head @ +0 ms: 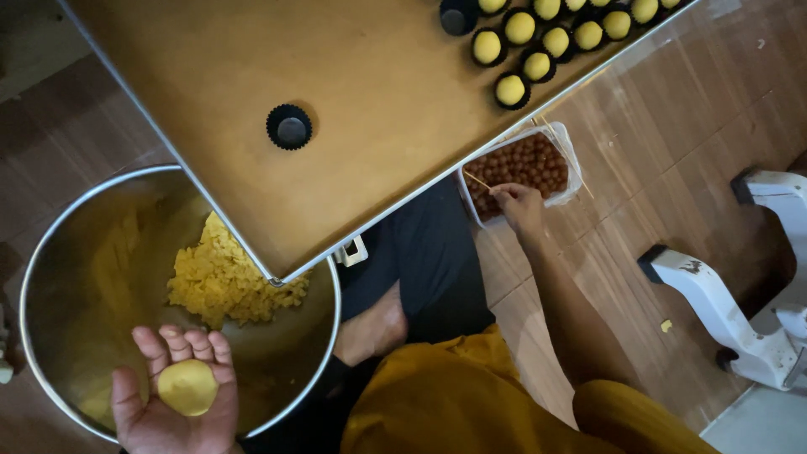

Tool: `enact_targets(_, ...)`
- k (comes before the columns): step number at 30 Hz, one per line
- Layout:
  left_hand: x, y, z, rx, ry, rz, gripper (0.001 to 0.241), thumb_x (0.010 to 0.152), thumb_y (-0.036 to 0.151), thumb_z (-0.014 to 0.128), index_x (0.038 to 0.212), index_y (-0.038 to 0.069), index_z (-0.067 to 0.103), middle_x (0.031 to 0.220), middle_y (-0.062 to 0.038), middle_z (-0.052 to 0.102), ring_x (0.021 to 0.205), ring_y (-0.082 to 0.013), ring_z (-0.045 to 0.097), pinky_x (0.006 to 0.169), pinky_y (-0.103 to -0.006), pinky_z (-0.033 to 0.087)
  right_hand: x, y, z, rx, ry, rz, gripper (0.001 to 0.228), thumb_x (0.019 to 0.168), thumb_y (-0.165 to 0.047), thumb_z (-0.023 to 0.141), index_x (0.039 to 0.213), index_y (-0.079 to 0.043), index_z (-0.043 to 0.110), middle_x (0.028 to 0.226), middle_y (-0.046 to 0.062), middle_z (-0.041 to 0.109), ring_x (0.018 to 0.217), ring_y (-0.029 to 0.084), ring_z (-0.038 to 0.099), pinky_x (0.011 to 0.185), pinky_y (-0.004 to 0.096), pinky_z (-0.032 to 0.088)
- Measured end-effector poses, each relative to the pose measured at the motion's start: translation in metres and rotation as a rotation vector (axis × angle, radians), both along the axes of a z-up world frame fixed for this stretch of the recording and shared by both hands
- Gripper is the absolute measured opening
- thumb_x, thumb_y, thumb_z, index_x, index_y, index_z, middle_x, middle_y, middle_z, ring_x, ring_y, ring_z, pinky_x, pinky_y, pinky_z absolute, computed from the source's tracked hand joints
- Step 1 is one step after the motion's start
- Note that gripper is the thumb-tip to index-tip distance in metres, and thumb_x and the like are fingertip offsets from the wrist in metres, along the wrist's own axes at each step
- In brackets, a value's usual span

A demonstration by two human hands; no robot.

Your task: Preparing and shaping small filled pastries into cupcake liners on a baking tray.

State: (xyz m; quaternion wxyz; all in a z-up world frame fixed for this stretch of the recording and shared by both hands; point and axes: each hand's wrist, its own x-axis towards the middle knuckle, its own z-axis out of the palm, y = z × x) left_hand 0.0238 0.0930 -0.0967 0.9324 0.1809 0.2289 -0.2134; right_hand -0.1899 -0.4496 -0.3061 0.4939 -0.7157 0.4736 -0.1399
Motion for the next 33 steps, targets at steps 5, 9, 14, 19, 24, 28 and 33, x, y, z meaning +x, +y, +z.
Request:
enact_targets(5, 0.0, -0.001, 0.001, 0.014, 0.011, 0.011, 0.041, 0.113, 0.043, 0.049, 0.124, 0.008, 0.068, 0.121, -0.011, 0.067, 0.114, -0.0284, 0.061, 0.121, -0.0496, 0.043, 0.005, 0.011, 0.017, 0.014, 0.043, -0.051, 0.012, 0.092, -0.011, 0.072, 0.094, -0.002, 0.079, 0.07, -0.001, 0.065, 0.062, 0.007, 0.054, 0.055, 0.023, 0.041)
enact_targets(9, 0.0, -0.002, 0.001, 0.053, 0.005, 0.009, 0.042, 0.113, 0.045, 0.049, 0.124, 0.009, 0.068, 0.12, -0.011, 0.067, 0.112, -0.0276, 0.061, 0.12, -0.049, 0.042, 0.006, 0.017, 0.028, 0.016, 0.054, -0.081, 0.012, 0.092, -0.01, 0.07, 0.093, -0.001, 0.079, 0.072, 0.0, 0.067, 0.063, 0.008, 0.057, 0.058, 0.023, 0.045)
enact_targets(14, -0.001, -0.002, -0.001, 0.016, -0.006, 0.003, 0.041, 0.113, 0.045, 0.051, 0.123, 0.009, 0.068, 0.122, -0.011, 0.068, 0.113, -0.0275, 0.06, 0.121, -0.049, 0.041, -0.011, 0.012, 0.019, 0.039, -0.092, -0.073, 0.015, 0.092, -0.007, 0.066, 0.096, 0.0, 0.079, 0.077, 0.001, 0.068, 0.069, 0.009, 0.058, 0.062, 0.023, 0.046)
enact_targets(19, -0.003, -0.002, -0.005, 0.013, -0.031, 0.007, 0.04, 0.11, 0.042, 0.054, 0.127, 0.008, 0.066, 0.128, -0.012, 0.068, 0.116, -0.0276, 0.059, 0.123, -0.0497, 0.04, -0.008, 0.031, 0.085, 0.021, -0.102, -0.13, 0.015, 0.092, -0.011, 0.068, 0.099, -0.001, 0.078, 0.083, 0.001, 0.072, 0.076, 0.01, 0.065, 0.072, 0.023, 0.051)
enact_targets(24, -0.005, -0.014, 0.011, 0.002, -0.034, 0.074, 0.054, 0.106, 0.047, 0.062, 0.144, 0.009, 0.059, 0.139, -0.015, 0.062, 0.13, -0.0314, 0.057, 0.125, -0.0516, 0.037, -0.03, 0.043, 0.116, 0.011, -0.321, -0.001, 0.013, 0.103, -0.017, 0.07, 0.108, -0.005, 0.072, 0.092, -0.003, 0.064, 0.085, 0.009, 0.057, 0.076, 0.023, 0.044)
enact_targets(28, -0.004, -0.024, 0.038, -0.045, -0.078, 0.101, 0.072, 0.096, 0.052, 0.061, 0.154, 0.01, 0.053, 0.144, -0.02, 0.06, 0.136, -0.0356, 0.053, 0.124, -0.0539, 0.033, -0.036, 0.052, 0.148, 0.078, -0.288, 0.095, 0.012, 0.105, -0.014, 0.071, 0.102, -0.002, 0.072, 0.081, -0.001, 0.06, 0.076, 0.01, 0.051, 0.066, 0.025, 0.038)
enact_targets(33, -0.001, -0.032, 0.056, -0.109, -0.258, -0.004, 0.086, 0.091, 0.047, 0.064, 0.162, 0.009, 0.035, 0.157, -0.026, 0.044, 0.148, -0.0393, 0.04, 0.126, -0.0521, 0.028, -0.032, 0.099, 0.199, -0.07, -0.623, 0.347, 0.007, 0.112, 0.001, 0.064, 0.112, 0.004, 0.069, 0.096, 0.007, 0.066, 0.081, 0.012, 0.055, 0.076, 0.022, 0.044)
